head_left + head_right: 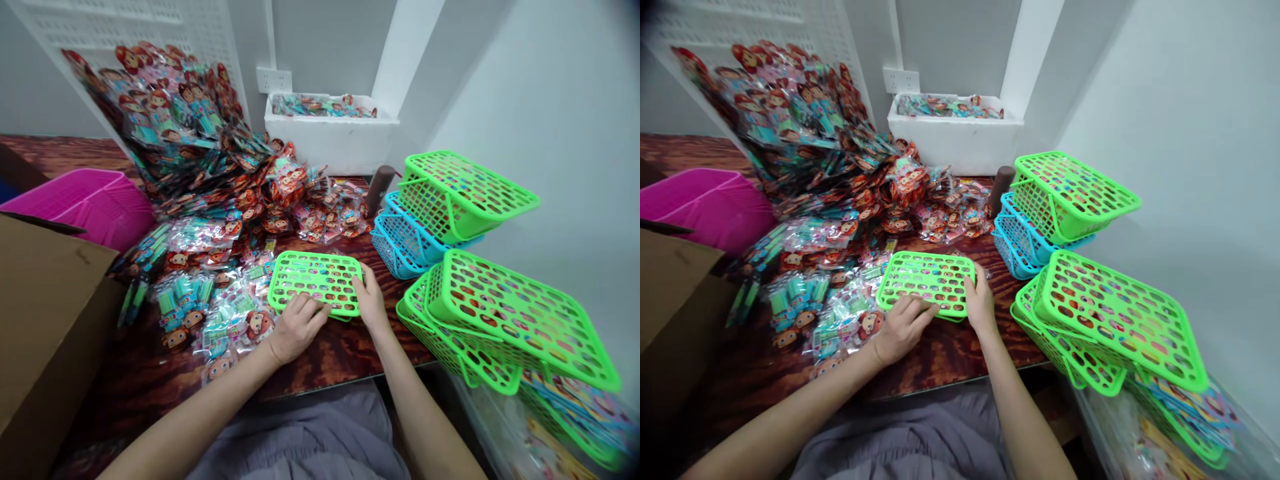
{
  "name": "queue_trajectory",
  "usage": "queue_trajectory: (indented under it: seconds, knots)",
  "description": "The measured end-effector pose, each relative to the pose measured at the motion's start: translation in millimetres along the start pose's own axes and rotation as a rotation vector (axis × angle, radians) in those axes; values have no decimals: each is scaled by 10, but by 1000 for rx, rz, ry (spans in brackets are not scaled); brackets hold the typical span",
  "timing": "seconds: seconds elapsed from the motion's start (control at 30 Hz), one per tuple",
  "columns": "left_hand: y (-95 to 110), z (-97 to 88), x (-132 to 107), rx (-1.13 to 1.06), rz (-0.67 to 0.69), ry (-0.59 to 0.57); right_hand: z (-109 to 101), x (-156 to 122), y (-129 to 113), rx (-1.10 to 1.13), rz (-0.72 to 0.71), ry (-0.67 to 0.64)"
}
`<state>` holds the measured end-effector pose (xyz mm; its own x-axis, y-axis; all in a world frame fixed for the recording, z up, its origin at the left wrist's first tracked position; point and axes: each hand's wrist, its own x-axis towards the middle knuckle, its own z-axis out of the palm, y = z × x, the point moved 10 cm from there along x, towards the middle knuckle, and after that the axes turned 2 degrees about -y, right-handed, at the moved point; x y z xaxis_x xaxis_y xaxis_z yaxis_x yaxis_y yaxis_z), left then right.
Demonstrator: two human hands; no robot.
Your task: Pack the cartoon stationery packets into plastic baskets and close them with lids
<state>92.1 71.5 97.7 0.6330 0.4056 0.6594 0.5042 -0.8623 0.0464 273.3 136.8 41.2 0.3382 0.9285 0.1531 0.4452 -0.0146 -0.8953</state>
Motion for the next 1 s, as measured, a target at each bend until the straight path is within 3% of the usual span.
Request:
queue_trajectory:
  seconds: [0.13,0.27,0.4,0.5,0.6,0.83,1.0]
  knots:
    - [-42,-4,-25,-12,-47,-32,89,85,131,55,14,-62]
    - [-307,-104,-172,14,-204,-82,53,101,82,-46,-33,-57]
    - [-489,-101,-331,58,-233,-169,-79,-93,-475,-332,-396,83]
    - [-505,-76,-373,89,-208,-182,146,-447,-816,-473,-693,-104]
    - [-483,-64,-377,112,-189,-170,391,-812,-864,-559,-872,-322]
    - [-486,-61,-393,143,-133,-112,464,-825,-627,-539,-794,-257]
    - [-467,-73,-370,185,-87,-110,449,-826,-670,-513,-826,-203]
